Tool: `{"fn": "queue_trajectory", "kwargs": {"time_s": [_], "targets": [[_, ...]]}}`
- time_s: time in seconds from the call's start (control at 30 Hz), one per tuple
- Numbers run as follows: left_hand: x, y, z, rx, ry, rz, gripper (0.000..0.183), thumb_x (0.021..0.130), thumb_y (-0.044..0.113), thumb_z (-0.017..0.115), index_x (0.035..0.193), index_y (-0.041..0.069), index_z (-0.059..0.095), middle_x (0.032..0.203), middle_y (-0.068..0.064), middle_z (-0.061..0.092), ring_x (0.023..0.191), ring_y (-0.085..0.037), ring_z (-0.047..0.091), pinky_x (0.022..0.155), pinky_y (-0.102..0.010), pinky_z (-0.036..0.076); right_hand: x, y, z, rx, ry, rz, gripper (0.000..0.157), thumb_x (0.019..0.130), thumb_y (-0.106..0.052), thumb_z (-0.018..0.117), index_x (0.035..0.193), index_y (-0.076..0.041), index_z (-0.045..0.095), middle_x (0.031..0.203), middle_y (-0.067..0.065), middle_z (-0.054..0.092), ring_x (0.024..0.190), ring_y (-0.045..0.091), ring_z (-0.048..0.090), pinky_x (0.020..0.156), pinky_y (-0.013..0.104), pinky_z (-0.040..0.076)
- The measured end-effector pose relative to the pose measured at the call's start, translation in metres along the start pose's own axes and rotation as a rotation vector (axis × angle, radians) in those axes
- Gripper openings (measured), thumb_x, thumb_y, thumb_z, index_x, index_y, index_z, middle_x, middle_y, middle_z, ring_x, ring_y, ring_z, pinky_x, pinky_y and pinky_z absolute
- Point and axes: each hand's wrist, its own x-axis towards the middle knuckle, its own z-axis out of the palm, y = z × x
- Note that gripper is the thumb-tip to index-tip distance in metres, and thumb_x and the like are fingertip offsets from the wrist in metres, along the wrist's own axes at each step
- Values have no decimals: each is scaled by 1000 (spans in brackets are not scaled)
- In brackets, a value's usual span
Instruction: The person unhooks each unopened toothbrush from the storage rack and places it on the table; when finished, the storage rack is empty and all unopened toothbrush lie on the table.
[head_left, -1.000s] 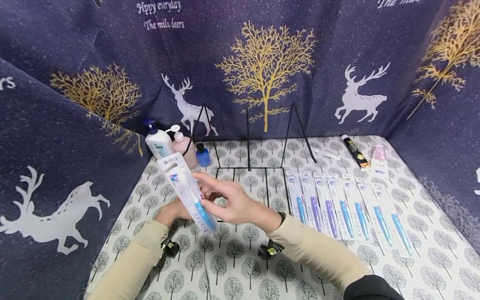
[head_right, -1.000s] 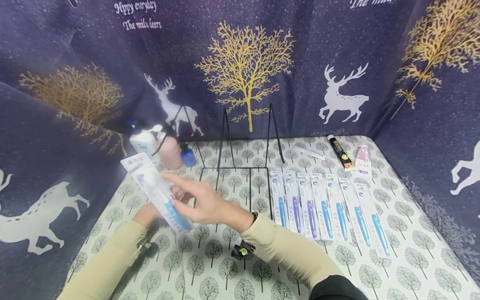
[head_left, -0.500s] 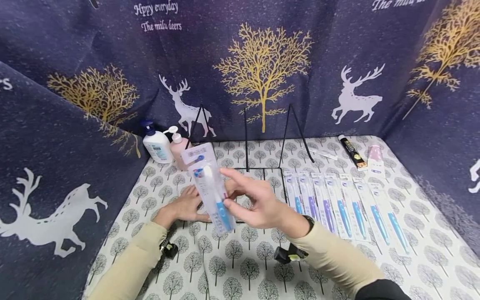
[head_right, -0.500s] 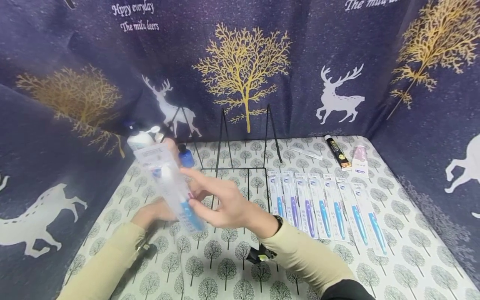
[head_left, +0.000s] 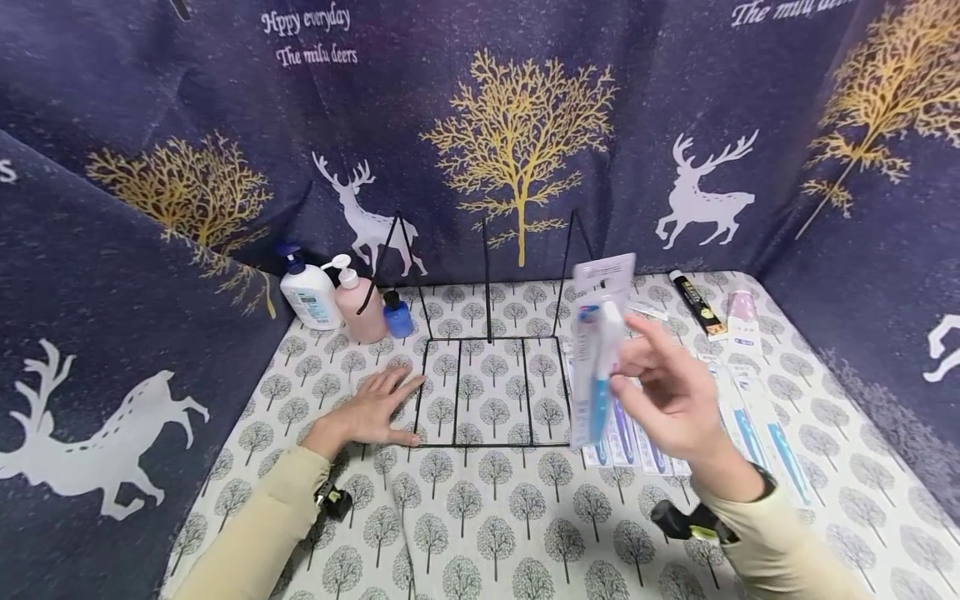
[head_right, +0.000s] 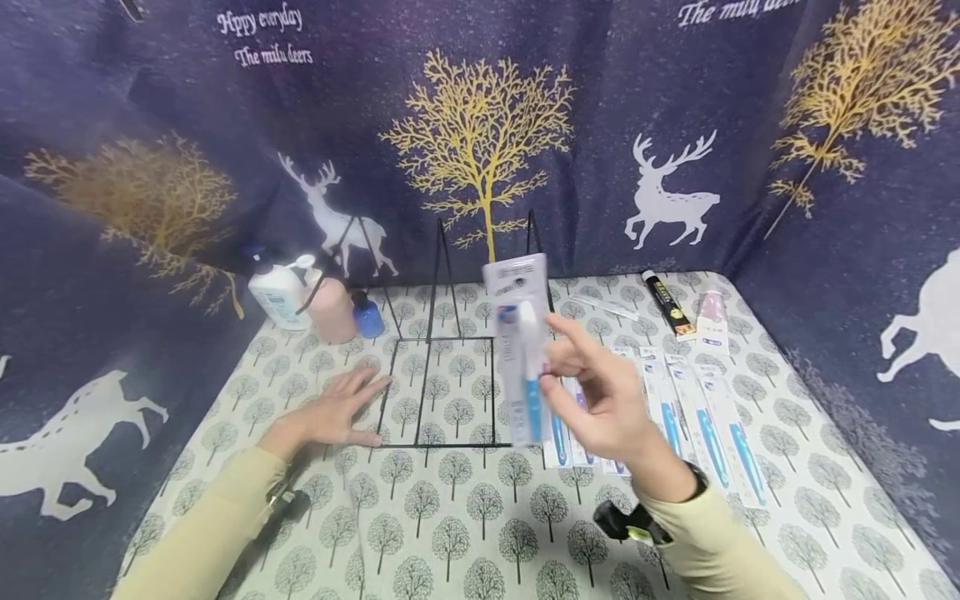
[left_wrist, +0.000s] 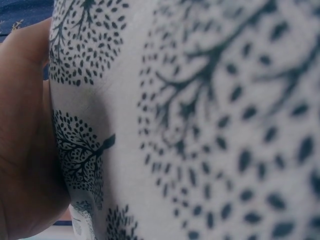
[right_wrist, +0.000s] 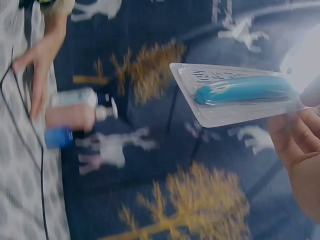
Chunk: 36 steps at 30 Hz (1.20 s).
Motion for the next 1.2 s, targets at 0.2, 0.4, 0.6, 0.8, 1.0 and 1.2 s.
{"fn": "queue_trajectory", "kwargs": {"time_s": [0.2,0.4,0.6,0.8,1.0,1.2], "targets": [[-3,2,-3,-12,13,2,104,66,80,50,147,21,18,152,-15,13,138,-37,12,109,-59,14,-18,-20,-42,-41,157,117,54,75,18,58,124,22,36,89,23,65,73,20,63,65,20,54],[-4,4,-2,-13,5,2,104,67,79,50,147,21,18,152,-15,12,138,-38,13,109,-59,15,-47,-32,-88,-113,266,255,52,74,24,54,123,23,37,95,23,66,84,22,65,73,21,55],[-4,3,0,-10,3,8,104,67,79,49,147,20,18,152,-16,11,137,-38,12,108,-60,15,-79,-40,-135,-183,339,358,51,74,29,47,123,26,35,92,19,66,87,21,64,78,21,54],[-1,4,0,-20,-8,12,104,67,79,49,147,21,16,152,-15,10,138,-37,10,110,-59,13,-107,-52,-175,-561,385,634,52,76,27,47,126,15,43,84,-2,65,76,4,63,68,9,51],[-1,5,-3,-33,-16,3,104,68,78,51,147,21,16,152,-15,9,138,-38,10,110,-59,12,-130,-61,-206,-926,243,1061,49,89,-1,54,136,-12,45,84,-20,55,72,-13,54,60,2,44],[-1,4,-6,-18,-8,10,104,67,78,50,147,20,16,152,-16,9,138,-39,10,109,-60,13,-154,-64,-228,-1054,129,1330,49,93,-18,50,140,-25,37,84,-22,50,66,-5,47,48,17,43]]}}
